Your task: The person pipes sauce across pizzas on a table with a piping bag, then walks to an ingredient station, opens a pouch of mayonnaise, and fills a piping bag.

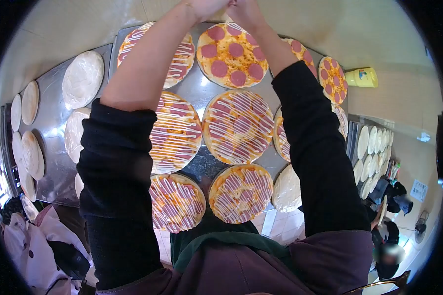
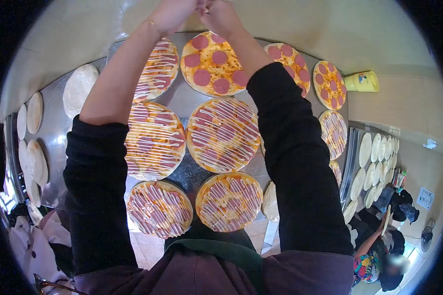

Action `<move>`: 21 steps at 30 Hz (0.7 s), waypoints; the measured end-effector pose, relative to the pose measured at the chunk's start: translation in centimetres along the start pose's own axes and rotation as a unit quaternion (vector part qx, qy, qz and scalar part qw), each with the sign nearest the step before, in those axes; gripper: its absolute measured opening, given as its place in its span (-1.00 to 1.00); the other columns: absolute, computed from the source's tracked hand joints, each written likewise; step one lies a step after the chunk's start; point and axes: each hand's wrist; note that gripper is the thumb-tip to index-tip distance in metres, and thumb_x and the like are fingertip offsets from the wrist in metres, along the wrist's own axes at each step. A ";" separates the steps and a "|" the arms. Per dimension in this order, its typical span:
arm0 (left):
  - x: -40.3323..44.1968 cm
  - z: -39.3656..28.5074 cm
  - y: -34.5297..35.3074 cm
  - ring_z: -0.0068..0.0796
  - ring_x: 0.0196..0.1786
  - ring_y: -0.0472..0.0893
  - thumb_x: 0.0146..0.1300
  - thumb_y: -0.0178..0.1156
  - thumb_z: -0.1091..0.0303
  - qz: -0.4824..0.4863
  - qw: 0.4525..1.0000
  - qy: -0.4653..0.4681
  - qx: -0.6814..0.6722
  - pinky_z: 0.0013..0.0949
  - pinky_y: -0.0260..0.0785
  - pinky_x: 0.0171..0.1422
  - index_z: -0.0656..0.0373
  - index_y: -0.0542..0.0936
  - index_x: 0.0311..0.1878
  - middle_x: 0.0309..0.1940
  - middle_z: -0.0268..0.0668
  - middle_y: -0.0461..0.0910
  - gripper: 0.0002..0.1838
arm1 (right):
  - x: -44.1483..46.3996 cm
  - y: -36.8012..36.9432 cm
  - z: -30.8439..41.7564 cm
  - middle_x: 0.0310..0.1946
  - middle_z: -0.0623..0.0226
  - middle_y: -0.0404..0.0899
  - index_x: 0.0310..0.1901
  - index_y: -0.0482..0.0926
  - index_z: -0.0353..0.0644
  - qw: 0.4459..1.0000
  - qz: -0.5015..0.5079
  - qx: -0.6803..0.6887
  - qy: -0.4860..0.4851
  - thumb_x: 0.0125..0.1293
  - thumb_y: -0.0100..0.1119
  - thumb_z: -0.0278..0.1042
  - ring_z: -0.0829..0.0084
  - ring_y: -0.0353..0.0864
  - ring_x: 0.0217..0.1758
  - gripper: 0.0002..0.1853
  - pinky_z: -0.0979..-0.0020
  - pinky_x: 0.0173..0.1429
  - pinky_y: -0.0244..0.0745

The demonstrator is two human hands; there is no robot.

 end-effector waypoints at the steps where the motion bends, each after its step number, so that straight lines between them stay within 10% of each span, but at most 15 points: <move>1: -0.1 0.0 -0.3 -0.67 -0.46 0.25 0.39 -0.25 0.14 -0.020 1.000 0.000 -0.015 -0.56 0.21 -0.34 0.13 0.39 -0.11 -0.49 -0.46 0.30 -0.70 | 0.3 1.0 -0.6 -0.46 0.11 0.51 -0.26 0.46 -0.34 1.000 0.000 0.002 -0.001 0.16 -0.04 -0.37 0.31 0.54 -0.32 -0.78 0.27 -0.27 0.38; 3: 0.0 0.6 -0.5 -0.66 -0.44 0.28 0.39 -0.24 0.14 -0.007 1.000 -0.004 -0.017 -0.54 0.23 -0.31 0.15 0.38 -0.08 -0.46 -0.45 0.32 -0.69 | 0.8 2.7 -1.5 -0.45 0.24 0.48 -0.28 0.46 -0.31 0.776 -0.008 0.596 0.209 0.17 -0.08 -0.37 0.40 0.51 -0.29 -0.80 0.30 -0.30 0.37; 4: -0.1 0.8 -0.4 -0.64 -0.41 0.32 0.39 -0.23 0.13 0.009 1.000 -0.007 -0.021 -0.52 0.26 -0.29 0.17 0.38 -0.05 -0.43 -0.44 0.35 -0.67 | 0.1 2.1 -1.3 -0.45 0.24 0.48 -0.28 0.46 -0.31 0.777 -0.006 0.594 0.208 0.17 -0.08 -0.37 0.40 0.51 -0.29 -0.80 0.30 -0.30 0.37; 6: -0.2 1.2 1.3 -0.60 -0.35 0.37 0.38 -0.21 0.12 0.013 1.000 0.010 -0.016 -0.49 0.28 -0.25 0.19 0.37 -0.01 -0.38 -0.40 0.40 -0.65 | -2.4 -0.6 -1.7 -0.61 -0.05 0.48 -0.52 0.53 -0.32 0.998 -0.048 0.012 -0.033 0.05 0.08 -0.26 -0.01 0.51 -0.47 -0.75 0.20 -0.36 0.40; 16: -0.2 1.2 5.1 -0.36 -0.07 0.48 0.35 -0.17 0.10 0.029 0.999 0.043 0.011 -0.36 0.29 0.03 0.29 0.32 0.12 -0.12 -0.19 0.49 -0.54 | -5.7 -5.0 -3.9 -0.61 -0.08 0.47 -0.54 0.51 -0.35 0.997 0.032 -0.059 0.045 0.05 0.08 -0.22 0.02 0.51 -0.51 -0.71 0.17 -0.39 0.38; 21: -0.8 0.5 0.2 -0.52 -0.31 0.47 0.37 -0.19 0.14 -0.060 0.997 0.027 0.042 -0.44 0.34 -0.22 0.22 0.37 -0.01 -0.34 -0.34 0.47 -0.65 | -2.2 -0.8 0.4 -0.59 -0.07 0.48 -0.52 0.52 -0.35 0.999 -0.019 -0.026 0.003 0.04 0.11 -0.20 0.02 0.53 -0.48 -0.70 0.18 -0.38 0.39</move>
Point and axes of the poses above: each hand's wrist, its own x-axis towards the middle knuckle, its own y-axis out of the palm, z = x × y
